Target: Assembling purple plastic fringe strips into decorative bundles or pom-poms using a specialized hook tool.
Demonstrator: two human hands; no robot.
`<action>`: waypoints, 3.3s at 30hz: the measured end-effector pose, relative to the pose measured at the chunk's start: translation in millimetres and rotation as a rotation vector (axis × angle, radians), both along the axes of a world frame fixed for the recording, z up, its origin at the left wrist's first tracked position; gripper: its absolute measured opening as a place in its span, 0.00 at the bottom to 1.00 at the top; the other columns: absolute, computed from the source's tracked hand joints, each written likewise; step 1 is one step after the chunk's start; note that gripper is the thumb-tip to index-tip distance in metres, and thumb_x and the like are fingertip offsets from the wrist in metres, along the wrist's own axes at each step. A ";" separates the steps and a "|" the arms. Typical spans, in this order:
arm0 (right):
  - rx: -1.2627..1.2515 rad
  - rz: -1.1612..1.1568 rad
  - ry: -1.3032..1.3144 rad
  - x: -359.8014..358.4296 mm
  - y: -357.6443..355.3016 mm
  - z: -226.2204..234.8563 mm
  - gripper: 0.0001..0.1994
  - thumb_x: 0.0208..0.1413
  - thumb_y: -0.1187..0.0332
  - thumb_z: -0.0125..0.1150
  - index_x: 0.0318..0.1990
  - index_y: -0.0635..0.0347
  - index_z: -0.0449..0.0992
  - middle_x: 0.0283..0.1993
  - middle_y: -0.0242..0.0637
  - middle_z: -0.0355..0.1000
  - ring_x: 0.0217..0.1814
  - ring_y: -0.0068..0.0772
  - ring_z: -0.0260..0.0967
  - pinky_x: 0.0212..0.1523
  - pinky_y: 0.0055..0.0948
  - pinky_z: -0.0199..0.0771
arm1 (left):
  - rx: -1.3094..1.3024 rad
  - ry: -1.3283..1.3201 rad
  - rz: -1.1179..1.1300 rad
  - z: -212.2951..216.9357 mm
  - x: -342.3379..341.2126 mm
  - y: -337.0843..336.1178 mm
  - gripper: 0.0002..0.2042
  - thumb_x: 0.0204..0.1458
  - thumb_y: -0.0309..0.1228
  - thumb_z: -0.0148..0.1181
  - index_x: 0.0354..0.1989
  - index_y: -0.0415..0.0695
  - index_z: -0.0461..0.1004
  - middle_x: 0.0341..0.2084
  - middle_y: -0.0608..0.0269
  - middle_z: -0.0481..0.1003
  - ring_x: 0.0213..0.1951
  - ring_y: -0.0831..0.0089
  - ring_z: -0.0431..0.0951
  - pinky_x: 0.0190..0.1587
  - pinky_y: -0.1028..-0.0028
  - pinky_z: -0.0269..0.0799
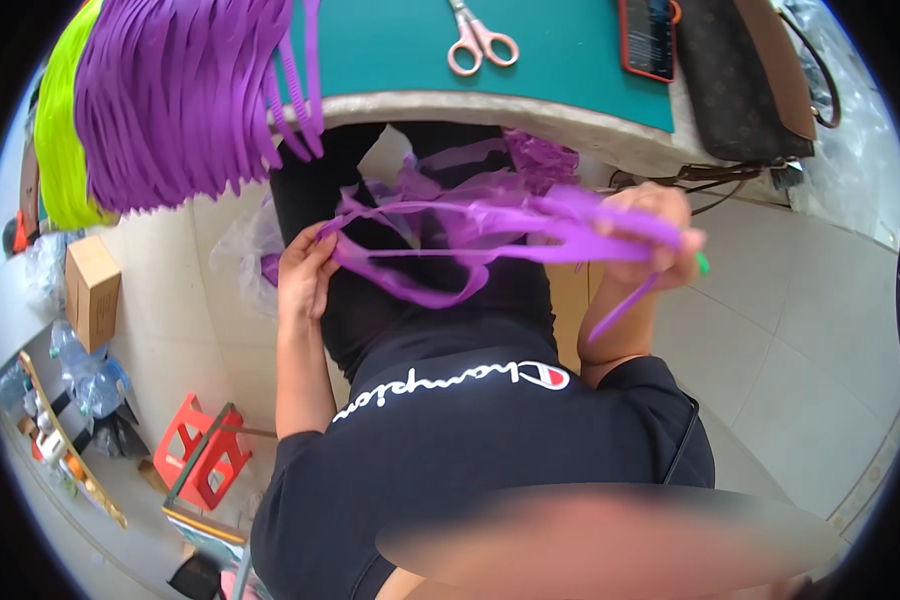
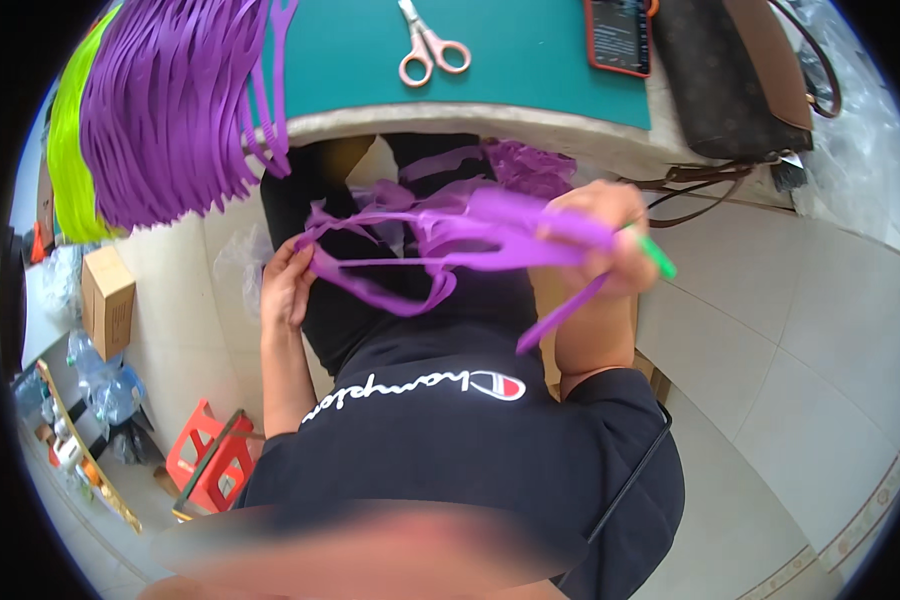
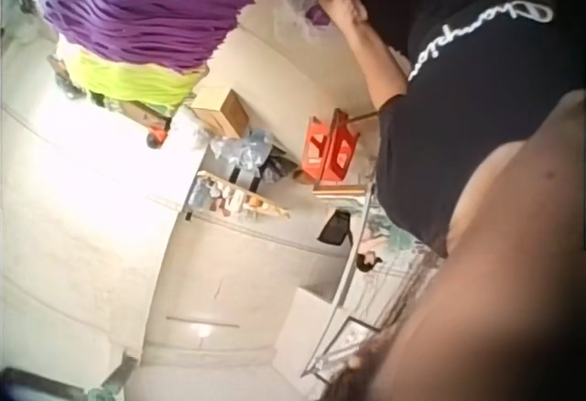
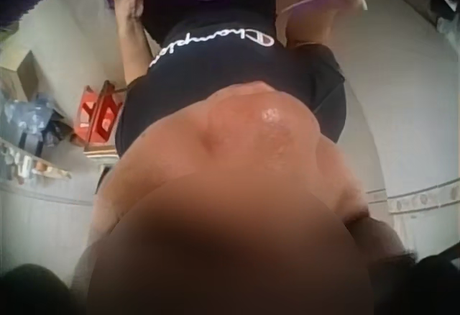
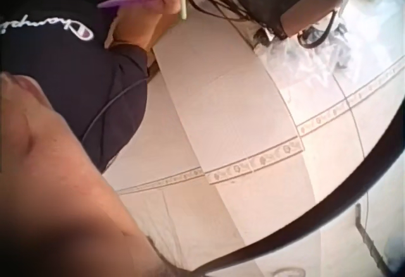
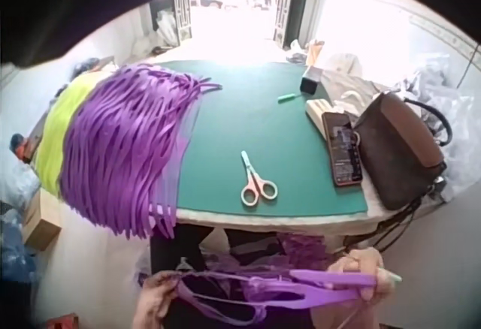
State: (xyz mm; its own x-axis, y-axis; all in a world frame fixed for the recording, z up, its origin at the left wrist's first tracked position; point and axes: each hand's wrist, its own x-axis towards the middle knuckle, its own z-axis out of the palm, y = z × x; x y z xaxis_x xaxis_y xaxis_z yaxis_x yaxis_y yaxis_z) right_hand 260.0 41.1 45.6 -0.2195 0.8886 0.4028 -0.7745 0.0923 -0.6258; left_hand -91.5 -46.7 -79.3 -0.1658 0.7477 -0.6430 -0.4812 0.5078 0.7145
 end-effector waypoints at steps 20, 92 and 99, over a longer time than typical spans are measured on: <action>0.123 0.327 -0.377 -51.2 -7.4 -10.6 0.23 0.56 0.58 0.52 0.12 0.57 0.57 0.07 0.29 0.48 0.07 0.25 0.43 0.11 0.30 0.40 | 0.111 -0.499 -0.545 66.5 41.2 16.8 0.15 0.55 0.35 0.60 0.43 0.35 0.76 0.37 0.55 0.78 0.36 0.70 0.80 0.40 0.70 0.79; -0.124 -0.126 -0.438 11.6 19.8 -17.7 0.20 0.65 0.57 0.43 0.19 0.50 0.53 0.18 0.26 0.45 0.21 0.22 0.43 0.24 0.27 0.47 | 0.108 -0.163 0.221 38.1 -91.9 -48.8 0.16 0.50 0.18 0.60 0.48 0.36 0.70 0.38 0.61 0.74 0.38 0.77 0.76 0.40 0.81 0.76; -0.001 -0.078 -0.540 -41.9 -3.7 -18.5 0.23 0.63 0.56 0.48 0.18 0.54 0.53 0.17 0.28 0.49 0.17 0.24 0.45 0.18 0.27 0.44 | 0.069 -0.076 0.233 30.2 -91.8 -52.6 0.15 0.50 0.17 0.59 0.47 0.35 0.70 0.35 0.61 0.75 0.36 0.75 0.77 0.40 0.80 0.77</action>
State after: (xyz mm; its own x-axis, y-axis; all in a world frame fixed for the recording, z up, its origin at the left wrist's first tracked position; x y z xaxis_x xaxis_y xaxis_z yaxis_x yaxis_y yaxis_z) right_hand 218.2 37.4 27.1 -0.3289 0.9106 0.2503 -0.3337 0.1359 -0.9328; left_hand -183.3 -99.3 -49.1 -0.2918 0.7373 -0.6092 -0.6333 0.3284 0.7008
